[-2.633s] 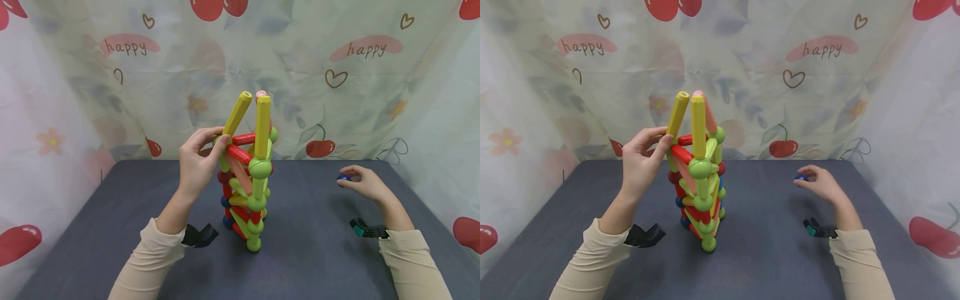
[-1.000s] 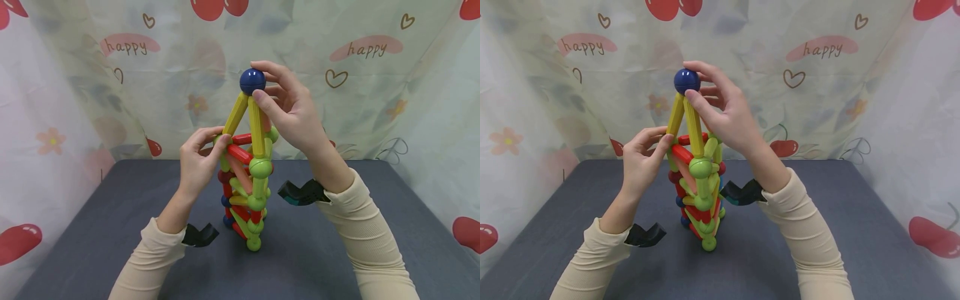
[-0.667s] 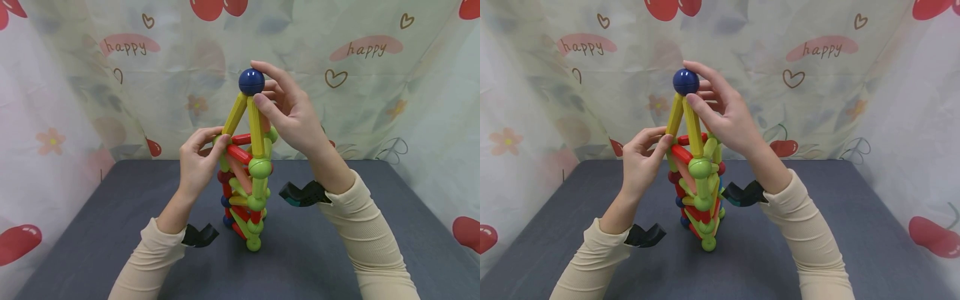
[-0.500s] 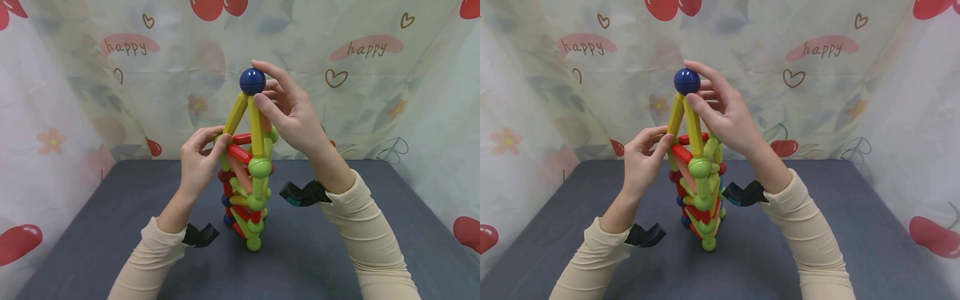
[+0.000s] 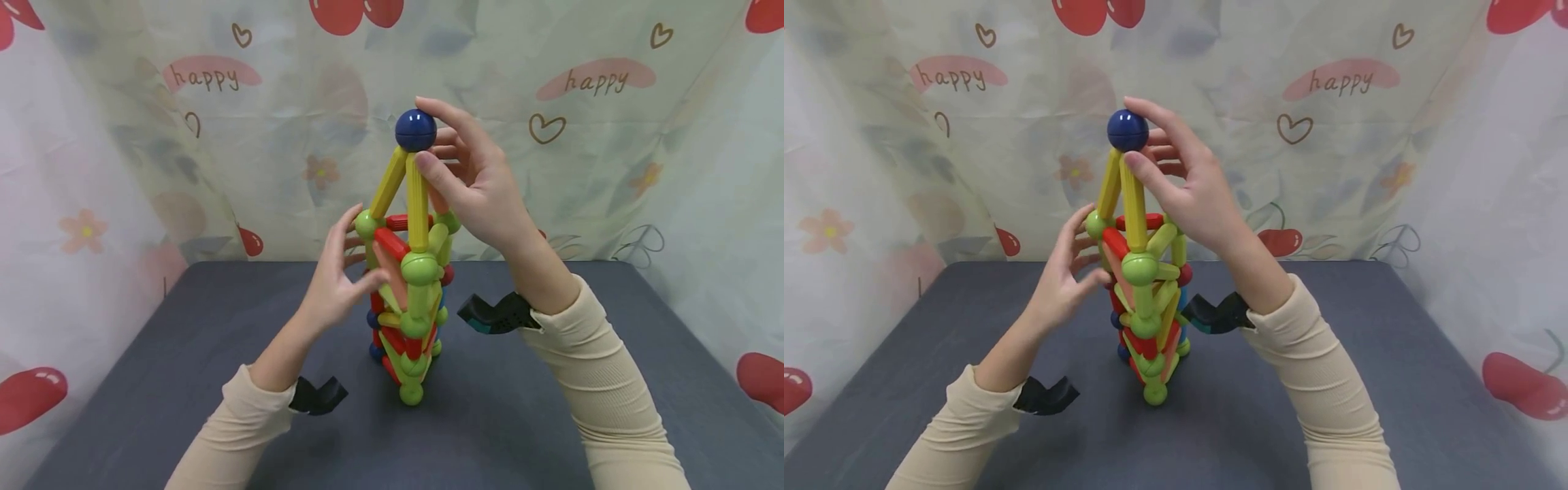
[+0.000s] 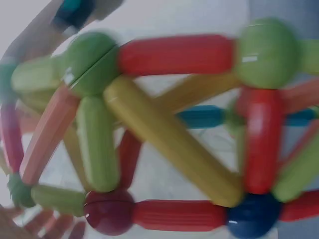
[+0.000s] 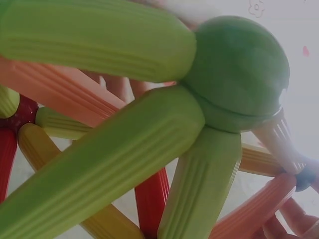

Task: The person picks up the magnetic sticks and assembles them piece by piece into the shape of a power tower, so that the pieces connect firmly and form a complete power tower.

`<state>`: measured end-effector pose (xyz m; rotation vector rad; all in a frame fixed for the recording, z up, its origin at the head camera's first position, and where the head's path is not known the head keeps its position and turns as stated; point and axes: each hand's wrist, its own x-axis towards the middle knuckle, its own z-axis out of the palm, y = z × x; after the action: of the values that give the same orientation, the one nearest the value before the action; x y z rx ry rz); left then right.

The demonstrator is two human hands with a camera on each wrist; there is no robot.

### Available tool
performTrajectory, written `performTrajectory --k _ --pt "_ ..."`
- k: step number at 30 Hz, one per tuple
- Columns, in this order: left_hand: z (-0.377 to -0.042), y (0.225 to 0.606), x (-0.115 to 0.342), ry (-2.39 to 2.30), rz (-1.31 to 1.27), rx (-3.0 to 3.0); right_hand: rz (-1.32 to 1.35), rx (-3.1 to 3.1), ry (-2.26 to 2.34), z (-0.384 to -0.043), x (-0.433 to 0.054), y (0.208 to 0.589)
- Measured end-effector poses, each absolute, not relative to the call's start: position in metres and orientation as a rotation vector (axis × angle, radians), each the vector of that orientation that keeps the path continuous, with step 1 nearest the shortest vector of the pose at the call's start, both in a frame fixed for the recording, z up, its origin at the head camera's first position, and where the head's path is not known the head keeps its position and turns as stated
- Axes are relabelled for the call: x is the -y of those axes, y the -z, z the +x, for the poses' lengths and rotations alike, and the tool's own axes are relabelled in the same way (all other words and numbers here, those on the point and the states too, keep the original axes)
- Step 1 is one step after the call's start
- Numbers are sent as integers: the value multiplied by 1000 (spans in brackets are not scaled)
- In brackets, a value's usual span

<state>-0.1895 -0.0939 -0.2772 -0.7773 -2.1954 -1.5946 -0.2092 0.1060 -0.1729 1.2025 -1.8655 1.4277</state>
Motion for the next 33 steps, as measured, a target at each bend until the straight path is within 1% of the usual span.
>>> performTrajectory --k 4,7,9,12,17,23,33 --pt "-170 292 86 1401 -662 2391 1194 1875 -1421 -207 -106 172" --pt "-162 299 81 1399 -593 2435 1179 1880 -1419 -206 -106 172" --pt "-162 302 80 1429 -596 2429 1162 1884 -1400 -206 -106 172" --pt "-169 302 83 1519 -684 2415 1120 1888 -1364 -206 -105 172" --pt "-193 303 97 1620 -820 2419 1013 1920 -1302 -210 -107 174" --pt "-211 312 111 1698 -827 2406 907 2013 -1313 -222 -111 176" --pt "-216 316 115 1717 -795 2427 878 2066 -1445 -232 -123 184"
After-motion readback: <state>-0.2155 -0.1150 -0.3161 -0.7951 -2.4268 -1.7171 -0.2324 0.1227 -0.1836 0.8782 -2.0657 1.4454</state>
